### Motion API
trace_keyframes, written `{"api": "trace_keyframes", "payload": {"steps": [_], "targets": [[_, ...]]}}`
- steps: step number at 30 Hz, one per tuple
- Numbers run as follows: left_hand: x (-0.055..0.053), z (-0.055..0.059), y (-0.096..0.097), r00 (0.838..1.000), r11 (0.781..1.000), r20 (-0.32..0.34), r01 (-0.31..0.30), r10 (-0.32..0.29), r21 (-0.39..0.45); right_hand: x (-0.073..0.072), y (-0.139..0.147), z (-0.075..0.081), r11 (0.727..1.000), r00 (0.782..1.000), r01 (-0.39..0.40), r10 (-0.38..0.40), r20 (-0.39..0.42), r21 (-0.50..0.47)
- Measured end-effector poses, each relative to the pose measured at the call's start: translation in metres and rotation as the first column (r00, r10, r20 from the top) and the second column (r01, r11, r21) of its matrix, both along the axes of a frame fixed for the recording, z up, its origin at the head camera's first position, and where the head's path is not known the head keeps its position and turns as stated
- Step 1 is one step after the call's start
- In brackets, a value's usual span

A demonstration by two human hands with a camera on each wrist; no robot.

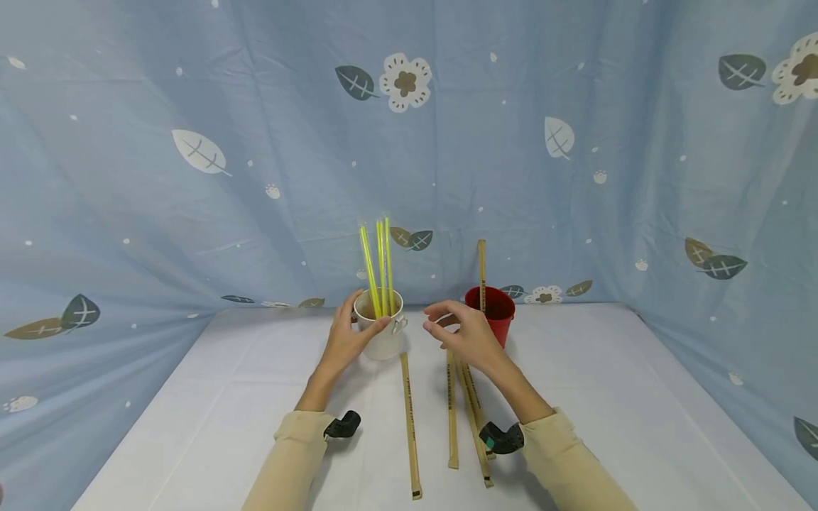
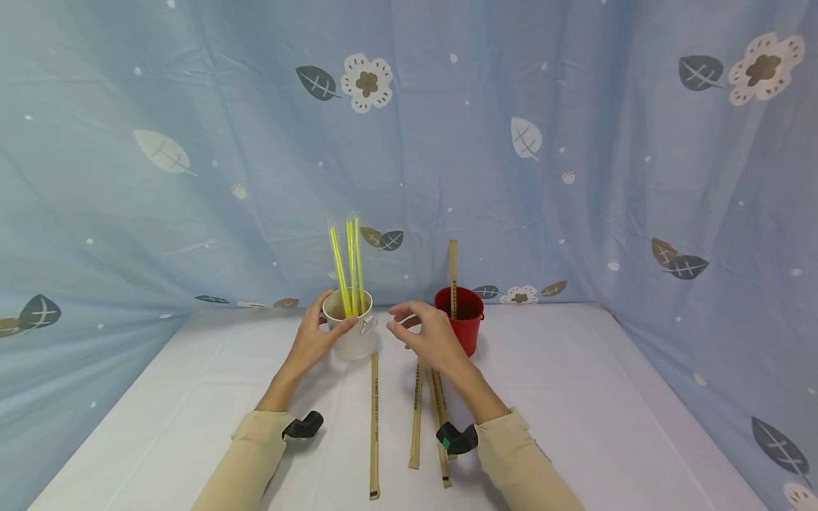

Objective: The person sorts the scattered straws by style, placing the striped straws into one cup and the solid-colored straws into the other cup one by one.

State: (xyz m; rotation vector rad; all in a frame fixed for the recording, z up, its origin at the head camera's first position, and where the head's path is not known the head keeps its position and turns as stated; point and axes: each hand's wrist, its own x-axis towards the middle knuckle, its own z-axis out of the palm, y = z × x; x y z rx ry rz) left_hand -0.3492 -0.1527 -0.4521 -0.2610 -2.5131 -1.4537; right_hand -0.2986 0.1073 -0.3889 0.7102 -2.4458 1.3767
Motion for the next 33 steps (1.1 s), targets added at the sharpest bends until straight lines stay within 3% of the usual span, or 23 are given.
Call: {"api": "trace_keyframes", "payload": {"steps": [7, 13, 20, 27, 33], "targets": [[0.001, 0.002, 0.000, 1.000, 1.000, 0.010, -0.005, 0.005, -0.028, -0.003, 0.020, 0.008, 0.997, 0.996, 0.064, -0.061, -0.070, 0.036], [0.002, 0.007, -0.001, 1.000, 0.999, 0.011, 0.000, 0.001, -0.054, -0.005, 0.032, 0.013, 0.998, 0.995, 0.061, -0.059, -0.079, 0.033], [0.004, 0.013, -0.001, 0.999, 0.996, 0.034, 0.003, 0.000, -0.086, -0.011, 0.046, 0.018, 0.993, 0.989, 0.113, -0.109, -0.104, 0.037], [0.006, 0.022, -0.005, 0.997, 0.995, 0.072, 0.018, -0.011, -0.101, -0.016, 0.059, 0.020, 0.981, 0.969, 0.192, -0.185, -0.162, 0.030], [0.009, 0.027, -0.008, 0.994, 0.991, 0.110, 0.032, -0.018, -0.128, -0.024, 0.069, 0.012, 0.956, 0.949, 0.281, -0.264, -0.171, 0.082]]}}
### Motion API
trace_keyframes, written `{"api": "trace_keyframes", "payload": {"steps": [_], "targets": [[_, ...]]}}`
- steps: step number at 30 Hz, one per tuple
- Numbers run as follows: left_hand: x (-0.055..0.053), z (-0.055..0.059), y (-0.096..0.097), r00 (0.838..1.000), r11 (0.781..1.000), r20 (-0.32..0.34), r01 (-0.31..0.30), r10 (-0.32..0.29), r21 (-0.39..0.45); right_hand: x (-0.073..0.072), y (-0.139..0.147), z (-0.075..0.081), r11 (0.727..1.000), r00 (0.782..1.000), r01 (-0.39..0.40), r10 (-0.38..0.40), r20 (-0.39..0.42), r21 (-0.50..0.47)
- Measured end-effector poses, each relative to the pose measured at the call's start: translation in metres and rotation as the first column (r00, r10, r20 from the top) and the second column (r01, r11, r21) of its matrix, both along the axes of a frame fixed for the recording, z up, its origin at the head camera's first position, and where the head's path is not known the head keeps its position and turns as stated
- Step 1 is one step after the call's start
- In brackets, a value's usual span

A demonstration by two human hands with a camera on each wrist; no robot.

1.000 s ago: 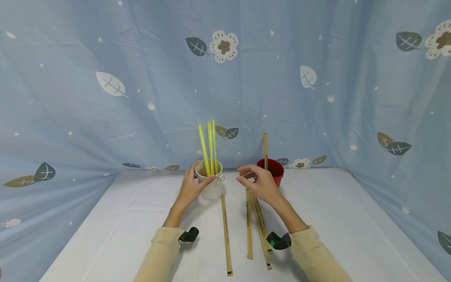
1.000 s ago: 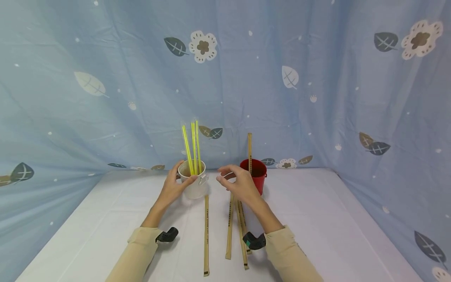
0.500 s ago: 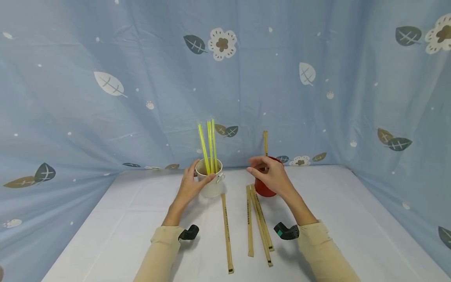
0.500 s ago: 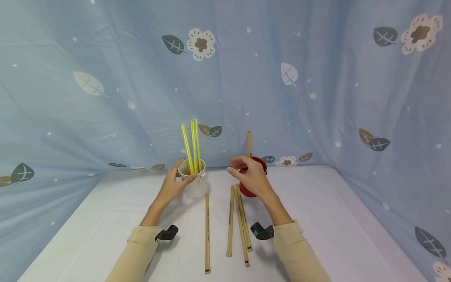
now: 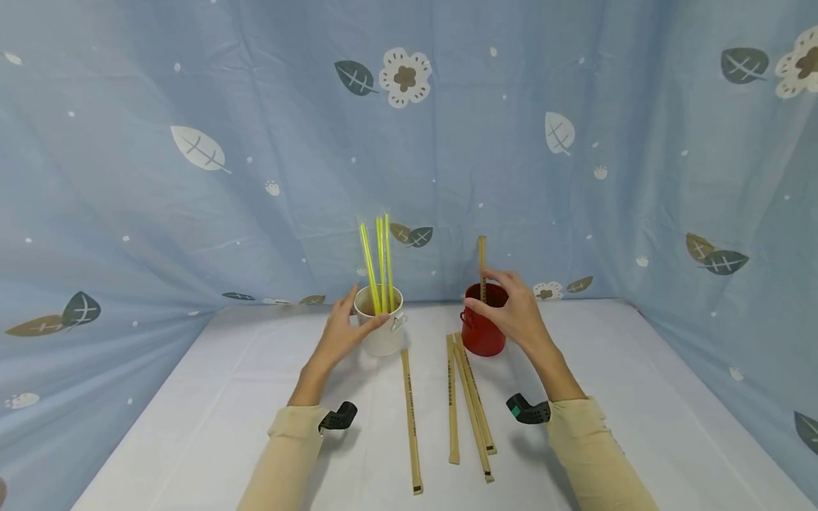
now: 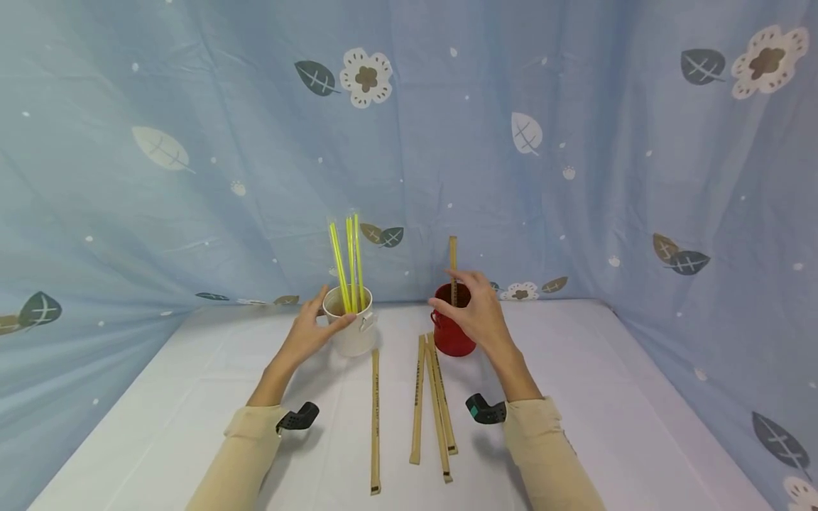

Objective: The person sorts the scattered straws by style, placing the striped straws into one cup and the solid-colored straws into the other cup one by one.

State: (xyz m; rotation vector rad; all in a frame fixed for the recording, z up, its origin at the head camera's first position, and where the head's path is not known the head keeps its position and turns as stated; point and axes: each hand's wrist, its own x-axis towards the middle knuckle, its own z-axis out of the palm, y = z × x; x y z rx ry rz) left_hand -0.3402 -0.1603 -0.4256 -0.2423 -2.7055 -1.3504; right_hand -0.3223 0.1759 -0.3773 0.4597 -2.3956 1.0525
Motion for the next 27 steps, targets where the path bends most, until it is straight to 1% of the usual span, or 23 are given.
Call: {"api": "trace_keyframes", "payload": {"steps": [2, 4, 6, 8, 10, 12, 14, 16, 18, 20, 21, 24, 27], "targets": [[0.001, 0.003, 0.000, 1.000, 1.000, -0.008, 0.006, -0.006, -0.014, -0.003, 0.003, -0.003, 0.999, 0.999, 0.032, -0.032, 0.015, 0.022], [0.002, 0.008, -0.001, 0.999, 1.000, -0.031, 0.010, -0.011, -0.023, -0.006, 0.005, -0.007, 0.998, 0.998, 0.056, -0.057, 0.031, 0.039], [0.003, 0.013, -0.001, 0.997, 1.000, -0.076, 0.002, -0.004, -0.022, -0.009, 0.007, -0.009, 0.997, 0.996, 0.064, -0.066, 0.061, 0.044], [0.005, 0.021, -0.001, 0.990, 1.000, -0.140, -0.013, 0.012, -0.006, -0.011, 0.009, -0.012, 0.996, 0.992, 0.072, -0.077, 0.100, 0.047], [0.009, 0.029, 0.000, 0.975, 0.999, -0.218, -0.037, 0.039, 0.013, -0.013, 0.011, -0.017, 0.996, 0.986, 0.078, -0.085, 0.145, 0.054], [0.013, 0.037, 0.002, 0.955, 0.998, -0.291, -0.054, 0.062, 0.037, -0.015, 0.012, -0.021, 0.995, 0.978, 0.079, -0.089, 0.188, 0.061], [0.019, 0.046, 0.006, 0.938, 0.997, -0.343, -0.038, 0.059, 0.069, -0.017, 0.014, -0.026, 0.994, 0.971, 0.083, -0.095, 0.221, 0.065], [0.025, 0.053, 0.013, 0.930, 0.996, -0.366, 0.001, 0.030, 0.084, -0.018, 0.014, -0.030, 0.995, 0.966, 0.082, -0.095, 0.240, 0.064], [0.032, 0.059, 0.021, 0.933, 0.996, -0.358, 0.054, -0.027, 0.068, -0.020, 0.014, -0.033, 0.995, 0.964, 0.085, -0.097, 0.247, 0.059], [0.038, 0.061, 0.029, 0.939, 0.993, -0.329, 0.114, -0.103, 0.015, -0.021, 0.014, -0.035, 0.994, 0.963, 0.091, -0.102, 0.248, 0.055], [0.040, 0.061, 0.033, 0.944, 0.990, -0.301, 0.137, -0.138, -0.022, -0.022, 0.014, -0.036, 0.994, 0.963, 0.095, -0.105, 0.248, 0.055], [0.044, 0.056, 0.043, 0.955, 0.970, -0.189, 0.205, -0.228, -0.134, -0.023, 0.014, -0.038, 0.993, 0.960, 0.105, -0.115, 0.254, 0.052], [0.047, 0.049, 0.050, 0.959, 0.940, -0.048, 0.262, -0.279, -0.220, -0.024, 0.014, -0.039, 0.993, 0.956, 0.109, -0.119, 0.268, 0.052]]}}
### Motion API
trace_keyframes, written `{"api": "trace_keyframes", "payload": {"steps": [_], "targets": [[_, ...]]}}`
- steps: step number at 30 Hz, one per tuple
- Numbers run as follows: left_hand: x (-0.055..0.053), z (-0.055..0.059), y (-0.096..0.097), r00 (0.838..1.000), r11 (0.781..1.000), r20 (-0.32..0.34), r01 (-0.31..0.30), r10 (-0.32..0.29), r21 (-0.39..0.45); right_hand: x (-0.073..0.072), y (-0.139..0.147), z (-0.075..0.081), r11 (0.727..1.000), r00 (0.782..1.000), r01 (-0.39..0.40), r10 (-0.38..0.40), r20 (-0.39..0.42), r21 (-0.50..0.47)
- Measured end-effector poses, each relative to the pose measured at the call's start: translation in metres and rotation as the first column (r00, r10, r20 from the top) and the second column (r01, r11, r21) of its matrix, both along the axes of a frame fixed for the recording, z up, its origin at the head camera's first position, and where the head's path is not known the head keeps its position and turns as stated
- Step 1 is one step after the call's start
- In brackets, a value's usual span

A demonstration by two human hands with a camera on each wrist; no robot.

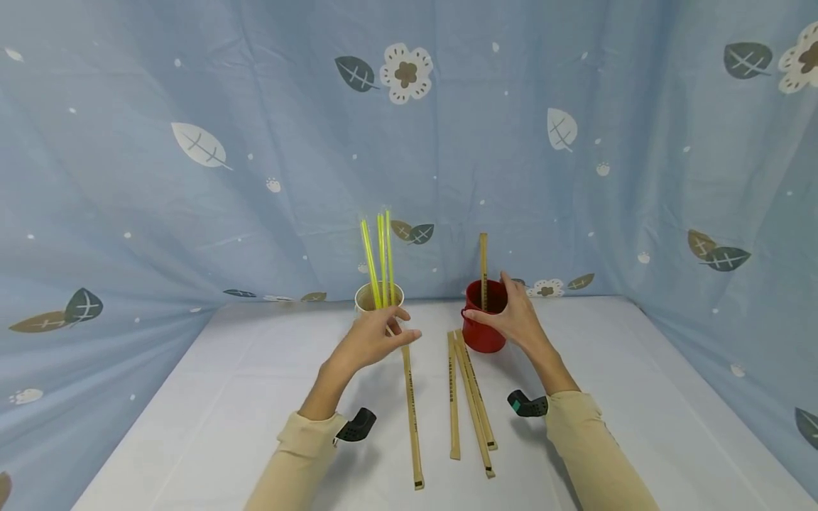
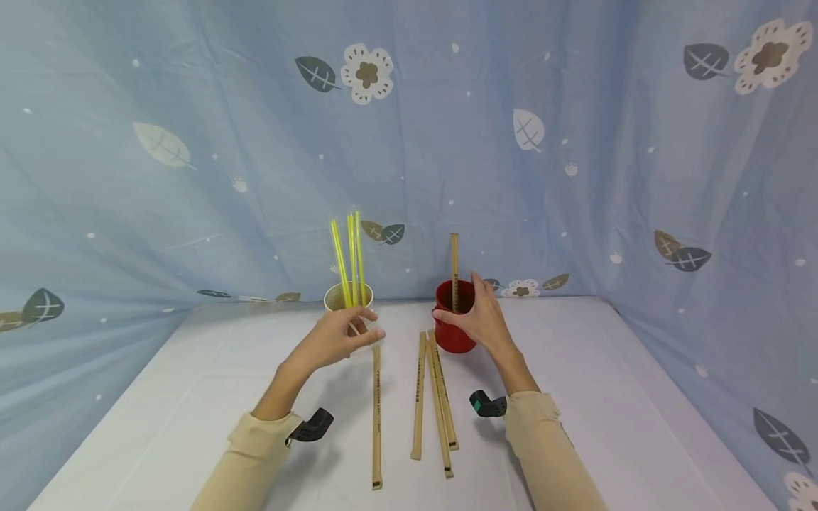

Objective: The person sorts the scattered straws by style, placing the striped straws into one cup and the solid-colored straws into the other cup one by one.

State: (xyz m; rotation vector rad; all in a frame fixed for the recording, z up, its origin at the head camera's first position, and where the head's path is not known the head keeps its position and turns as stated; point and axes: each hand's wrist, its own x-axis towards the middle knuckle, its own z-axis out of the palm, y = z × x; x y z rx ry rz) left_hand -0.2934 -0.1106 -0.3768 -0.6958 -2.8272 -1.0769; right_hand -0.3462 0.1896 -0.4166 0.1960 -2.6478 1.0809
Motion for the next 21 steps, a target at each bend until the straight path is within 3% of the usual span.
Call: {"api": "trace_keyframes", "payload": {"steps": [3, 8, 17, 21], "targets": [[0.001, -0.007, 0.005, 0.995, 0.996, 0.098, 0.034, -0.026, -0.082, 0.000, 0.001, 0.000, 1.000, 1.000, 0.003, -0.003, 0.011, -0.008], [0.001, -0.016, 0.008, 0.982, 0.985, 0.186, 0.059, -0.028, -0.161, 0.000, 0.002, -0.001, 1.000, 1.000, 0.000, 0.001, 0.026, -0.007], [0.005, -0.032, 0.016, 0.972, 0.964, 0.229, 0.015, 0.048, -0.266, 0.000, 0.002, -0.002, 1.000, 0.999, -0.002, 0.002, 0.039, -0.006], [0.005, -0.039, 0.022, 0.974, 0.963, 0.222, 0.016, 0.046, -0.270, 0.000, 0.003, -0.004, 1.000, 1.000, 0.002, -0.002, 0.030, -0.014]]}}
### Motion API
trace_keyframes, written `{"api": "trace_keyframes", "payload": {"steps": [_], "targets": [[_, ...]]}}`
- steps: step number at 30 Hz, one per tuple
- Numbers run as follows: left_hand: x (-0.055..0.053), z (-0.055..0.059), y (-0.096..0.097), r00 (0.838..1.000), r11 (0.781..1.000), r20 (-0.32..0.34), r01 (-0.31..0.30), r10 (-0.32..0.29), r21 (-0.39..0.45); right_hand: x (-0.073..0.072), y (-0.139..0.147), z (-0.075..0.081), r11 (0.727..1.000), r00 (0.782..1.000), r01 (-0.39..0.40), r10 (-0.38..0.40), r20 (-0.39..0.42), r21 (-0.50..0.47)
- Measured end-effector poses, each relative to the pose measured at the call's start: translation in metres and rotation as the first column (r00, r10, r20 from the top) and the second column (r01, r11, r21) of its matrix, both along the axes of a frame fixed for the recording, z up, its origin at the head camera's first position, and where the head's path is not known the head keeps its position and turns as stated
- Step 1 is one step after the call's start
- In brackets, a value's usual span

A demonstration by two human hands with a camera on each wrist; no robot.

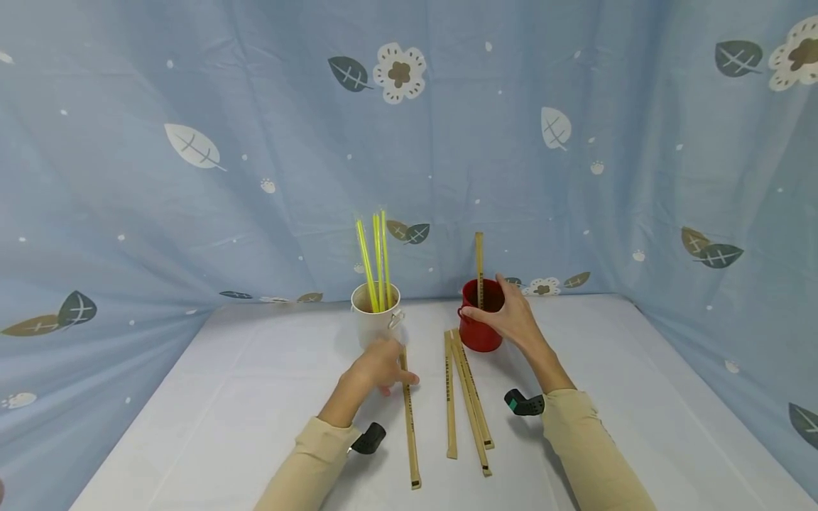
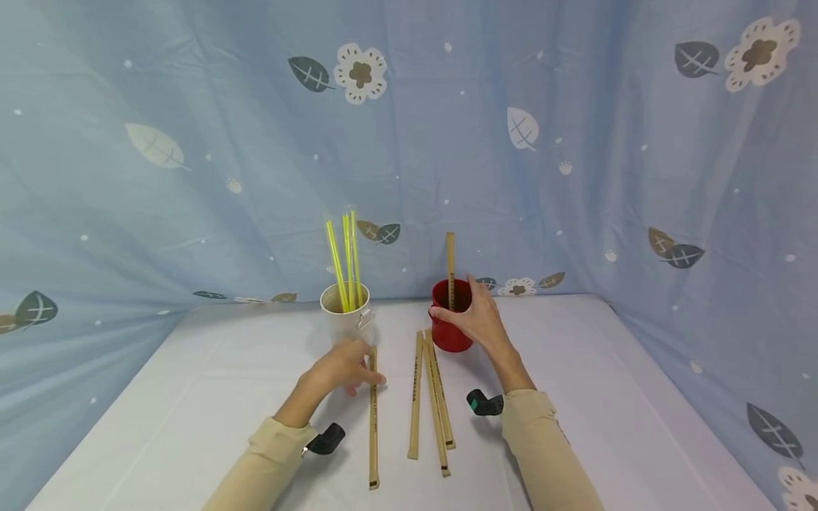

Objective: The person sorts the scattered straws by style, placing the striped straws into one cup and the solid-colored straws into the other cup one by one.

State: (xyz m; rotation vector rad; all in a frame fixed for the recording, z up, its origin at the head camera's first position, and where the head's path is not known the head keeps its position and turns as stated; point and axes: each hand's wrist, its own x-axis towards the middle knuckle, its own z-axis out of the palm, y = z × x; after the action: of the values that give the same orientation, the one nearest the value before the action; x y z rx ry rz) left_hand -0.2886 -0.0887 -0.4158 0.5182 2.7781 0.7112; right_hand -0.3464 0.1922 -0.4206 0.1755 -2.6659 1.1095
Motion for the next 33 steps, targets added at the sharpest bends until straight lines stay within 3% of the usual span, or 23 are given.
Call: {"api": "trace_keyframes", "payload": {"steps": [13, 18, 25, 33], "targets": [[0.0009, -0.0065, 0.0080, 0.997, 0.998, 0.047, 0.060, -0.060, 0.008, -0.0004, -0.0008, -0.0008, 0.999, 1.000, 0.008, -0.007, 0.010, -0.044], [0.0005, -0.0082, 0.0068, 0.993, 0.995, 0.062, 0.093, -0.096, 0.048, 0.0000, 0.0000, -0.0018, 0.999, 1.000, 0.004, -0.004, -0.002, -0.047], [0.0003, -0.0026, 0.0033, 0.987, 0.990, 0.094, 0.126, -0.131, 0.058, -0.0012, 0.0012, -0.0046, 0.999, 1.000, -0.001, 0.000, -0.019, -0.039], [0.0000, 0.0005, 0.0009, 0.984, 0.989, 0.126, 0.115, -0.126, 0.094, -0.0003, 0.0001, -0.0033, 0.999, 1.000, -0.007, 0.006, -0.012, -0.044]]}}
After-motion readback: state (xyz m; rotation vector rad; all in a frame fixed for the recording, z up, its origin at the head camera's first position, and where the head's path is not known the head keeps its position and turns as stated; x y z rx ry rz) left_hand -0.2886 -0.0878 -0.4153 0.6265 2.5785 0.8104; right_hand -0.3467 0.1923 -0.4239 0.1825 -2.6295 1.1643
